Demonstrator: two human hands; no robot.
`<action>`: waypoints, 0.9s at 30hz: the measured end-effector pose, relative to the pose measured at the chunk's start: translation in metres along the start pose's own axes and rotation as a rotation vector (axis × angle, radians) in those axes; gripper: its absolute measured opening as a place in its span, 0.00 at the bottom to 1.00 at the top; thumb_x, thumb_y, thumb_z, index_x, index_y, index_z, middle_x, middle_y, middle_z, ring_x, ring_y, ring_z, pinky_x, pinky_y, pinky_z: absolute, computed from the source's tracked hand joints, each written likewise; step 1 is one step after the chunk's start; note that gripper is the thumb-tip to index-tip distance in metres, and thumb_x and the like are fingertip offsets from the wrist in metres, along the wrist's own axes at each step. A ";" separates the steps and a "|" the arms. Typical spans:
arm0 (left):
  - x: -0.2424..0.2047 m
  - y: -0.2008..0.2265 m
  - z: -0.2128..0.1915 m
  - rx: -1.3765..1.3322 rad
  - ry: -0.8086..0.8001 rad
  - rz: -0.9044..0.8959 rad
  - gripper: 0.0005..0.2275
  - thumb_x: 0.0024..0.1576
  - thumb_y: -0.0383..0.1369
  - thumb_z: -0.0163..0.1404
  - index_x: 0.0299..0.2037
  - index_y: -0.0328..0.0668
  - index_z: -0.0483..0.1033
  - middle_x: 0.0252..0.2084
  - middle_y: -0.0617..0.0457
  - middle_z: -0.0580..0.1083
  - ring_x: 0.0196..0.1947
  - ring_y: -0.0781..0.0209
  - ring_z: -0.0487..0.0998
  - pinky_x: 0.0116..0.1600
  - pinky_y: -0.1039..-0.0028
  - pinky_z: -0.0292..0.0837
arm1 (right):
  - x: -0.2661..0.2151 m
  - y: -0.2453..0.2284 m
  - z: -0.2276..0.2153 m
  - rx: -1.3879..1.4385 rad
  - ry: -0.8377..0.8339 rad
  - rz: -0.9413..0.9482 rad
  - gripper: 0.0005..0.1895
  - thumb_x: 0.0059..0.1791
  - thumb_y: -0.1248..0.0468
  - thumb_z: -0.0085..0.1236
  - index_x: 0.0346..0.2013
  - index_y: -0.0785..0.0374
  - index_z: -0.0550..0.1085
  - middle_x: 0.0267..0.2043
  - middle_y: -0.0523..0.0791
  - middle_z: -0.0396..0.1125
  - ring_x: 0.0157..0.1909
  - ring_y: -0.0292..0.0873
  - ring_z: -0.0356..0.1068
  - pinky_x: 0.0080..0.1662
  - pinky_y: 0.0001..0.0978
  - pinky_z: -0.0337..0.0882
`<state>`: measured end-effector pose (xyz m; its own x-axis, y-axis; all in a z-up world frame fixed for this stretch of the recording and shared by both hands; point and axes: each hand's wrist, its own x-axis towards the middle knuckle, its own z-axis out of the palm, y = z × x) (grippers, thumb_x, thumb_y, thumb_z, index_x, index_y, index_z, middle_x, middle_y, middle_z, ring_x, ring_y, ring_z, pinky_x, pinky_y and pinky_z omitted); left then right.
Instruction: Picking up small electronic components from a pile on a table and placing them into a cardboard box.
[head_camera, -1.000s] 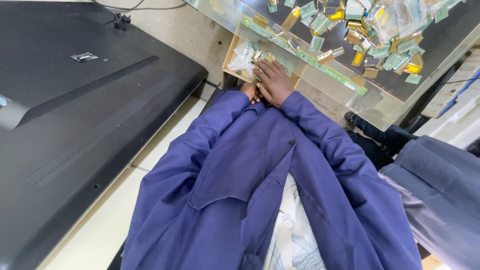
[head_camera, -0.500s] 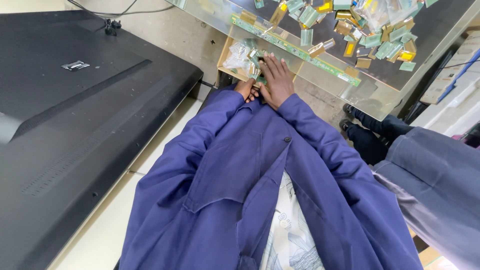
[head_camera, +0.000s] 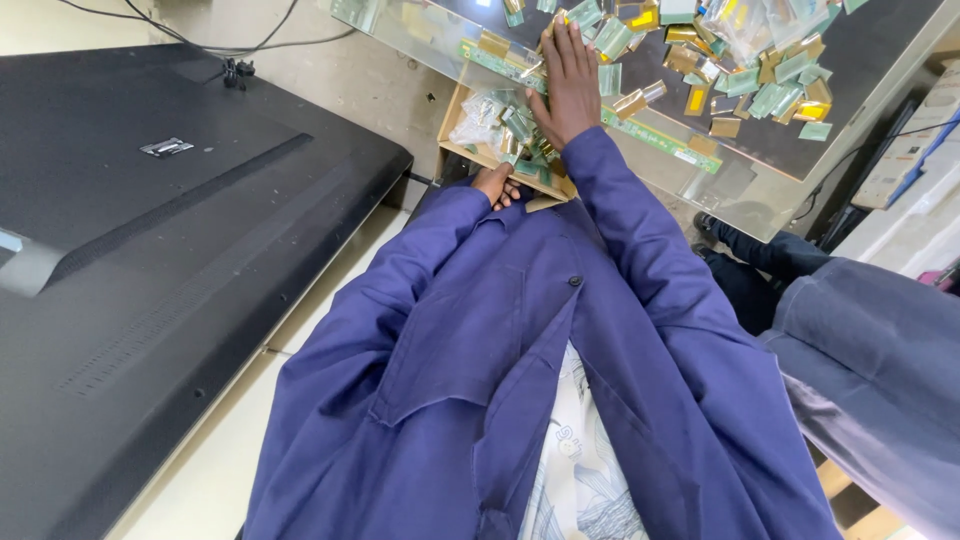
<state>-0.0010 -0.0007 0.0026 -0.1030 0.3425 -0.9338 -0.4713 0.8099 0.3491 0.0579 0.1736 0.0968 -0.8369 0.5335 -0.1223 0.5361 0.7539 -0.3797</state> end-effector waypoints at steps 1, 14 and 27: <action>-0.002 0.001 0.000 0.000 0.001 0.000 0.16 0.54 0.41 0.40 0.27 0.34 0.73 0.21 0.51 0.76 0.10 0.65 0.66 0.13 0.77 0.55 | 0.001 0.002 0.000 0.001 0.000 -0.001 0.36 0.58 0.58 0.54 0.74 0.64 0.48 0.76 0.50 0.32 0.77 0.52 0.30 0.74 0.51 0.37; 0.005 -0.005 0.000 0.063 0.004 0.012 0.19 0.56 0.46 0.37 0.27 0.40 0.75 0.20 0.54 0.75 0.10 0.67 0.67 0.13 0.79 0.56 | -0.056 -0.019 0.023 0.121 -0.036 -0.263 0.30 0.53 0.58 0.49 0.68 0.65 0.58 0.73 0.55 0.47 0.74 0.56 0.43 0.70 0.56 0.41; 0.030 -0.013 -0.001 0.000 -0.026 -0.067 0.15 0.54 0.41 0.42 0.31 0.34 0.75 0.22 0.51 0.75 0.10 0.66 0.63 0.12 0.78 0.49 | -0.037 0.170 -0.048 0.110 0.413 0.500 0.40 0.48 0.73 0.54 0.71 0.69 0.48 0.75 0.57 0.39 0.76 0.57 0.35 0.75 0.44 0.35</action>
<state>0.0015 -0.0014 -0.0303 -0.0480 0.2996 -0.9529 -0.4768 0.8314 0.2854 0.1847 0.3003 0.0807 -0.3665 0.9293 0.0449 0.8169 0.3445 -0.4626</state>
